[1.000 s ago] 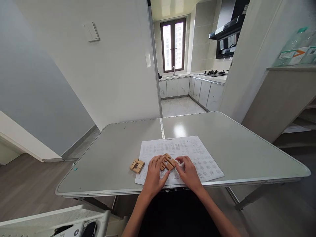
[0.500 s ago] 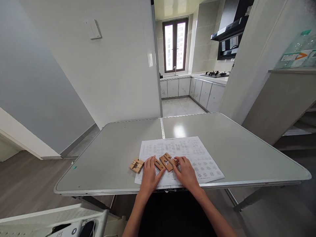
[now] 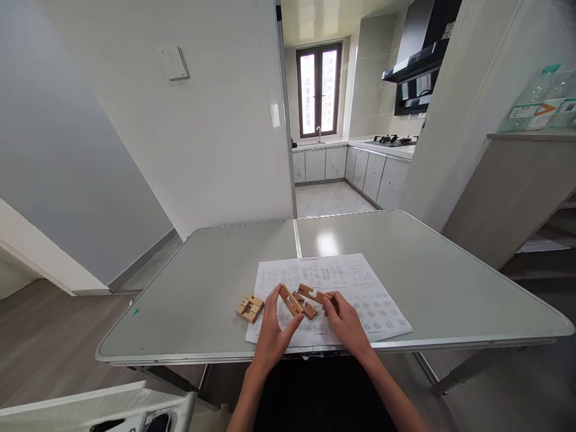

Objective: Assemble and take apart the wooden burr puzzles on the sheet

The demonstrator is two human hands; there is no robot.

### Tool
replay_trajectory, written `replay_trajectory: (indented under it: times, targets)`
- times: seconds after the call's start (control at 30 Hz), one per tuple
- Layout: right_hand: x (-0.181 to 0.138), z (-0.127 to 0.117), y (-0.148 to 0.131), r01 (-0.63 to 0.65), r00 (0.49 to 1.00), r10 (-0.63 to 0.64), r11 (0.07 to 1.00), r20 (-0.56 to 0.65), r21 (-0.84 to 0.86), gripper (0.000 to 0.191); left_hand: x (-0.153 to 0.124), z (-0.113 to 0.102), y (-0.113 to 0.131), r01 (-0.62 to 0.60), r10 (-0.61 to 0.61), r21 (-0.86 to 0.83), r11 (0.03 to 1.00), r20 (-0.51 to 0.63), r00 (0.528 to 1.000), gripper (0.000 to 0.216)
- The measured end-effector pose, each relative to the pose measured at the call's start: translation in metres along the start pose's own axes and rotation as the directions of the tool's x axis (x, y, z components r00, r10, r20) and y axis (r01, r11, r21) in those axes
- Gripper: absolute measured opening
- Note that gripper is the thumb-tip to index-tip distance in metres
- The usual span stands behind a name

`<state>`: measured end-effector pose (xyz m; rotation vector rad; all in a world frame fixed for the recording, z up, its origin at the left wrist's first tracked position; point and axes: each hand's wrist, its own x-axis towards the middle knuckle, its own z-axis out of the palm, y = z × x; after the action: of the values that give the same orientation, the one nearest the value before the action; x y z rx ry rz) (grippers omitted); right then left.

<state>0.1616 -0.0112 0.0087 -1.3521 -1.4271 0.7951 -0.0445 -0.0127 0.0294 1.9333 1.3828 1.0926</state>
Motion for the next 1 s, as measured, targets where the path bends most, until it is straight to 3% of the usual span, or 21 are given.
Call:
replay_trajectory:
  times: [0.1, 0.2, 0.33, 0.63, 0.77, 1.0]
  targets:
    - [-0.014, -0.012, -0.016, -0.031, 0.995, 0.017, 0.99, 0.098, 0.141, 0.046, -0.007, -0.002, 0.014, -0.041, 0.041, -0.088, 0.995, -0.001, 0.999, 0.076]
    - [-0.029, -0.024, -0.034, -0.232, 0.948, 0.095, 0.86, 0.303, 0.455, 0.046, -0.013, -0.001, 0.025, -0.069, 0.071, -0.2, 0.977, 0.002, 0.997, 0.077]
    - [-0.044, -0.036, -0.047, -0.401, 0.897, 0.174, 0.708, 0.407, 0.581, 0.041, -0.019, -0.002, 0.036, -0.084, 0.089, -0.313, 0.946, 0.003, 0.996, 0.078]
    - [-0.059, -0.049, -0.041, -0.53, 0.824, 0.165, 0.564, 0.542, 0.633, 0.038, -0.027, -0.013, 0.044, -0.078, 0.146, -0.464, 0.882, 0.111, 0.983, 0.087]
    - [-0.062, -0.052, -0.039, -0.531, 0.804, 0.134, 0.602, 0.58, 0.596, 0.037, -0.027, -0.019, 0.045, -0.065, 0.173, -0.527, 0.847, 0.159, 0.972, 0.092]
    - [-0.066, -0.045, -0.047, -0.54, 0.764, 0.093, 0.635, 0.639, 0.553, 0.042, -0.039, -0.017, 0.048, 0.101, 0.127, -0.512, 0.853, 0.391, 0.912, 0.105]
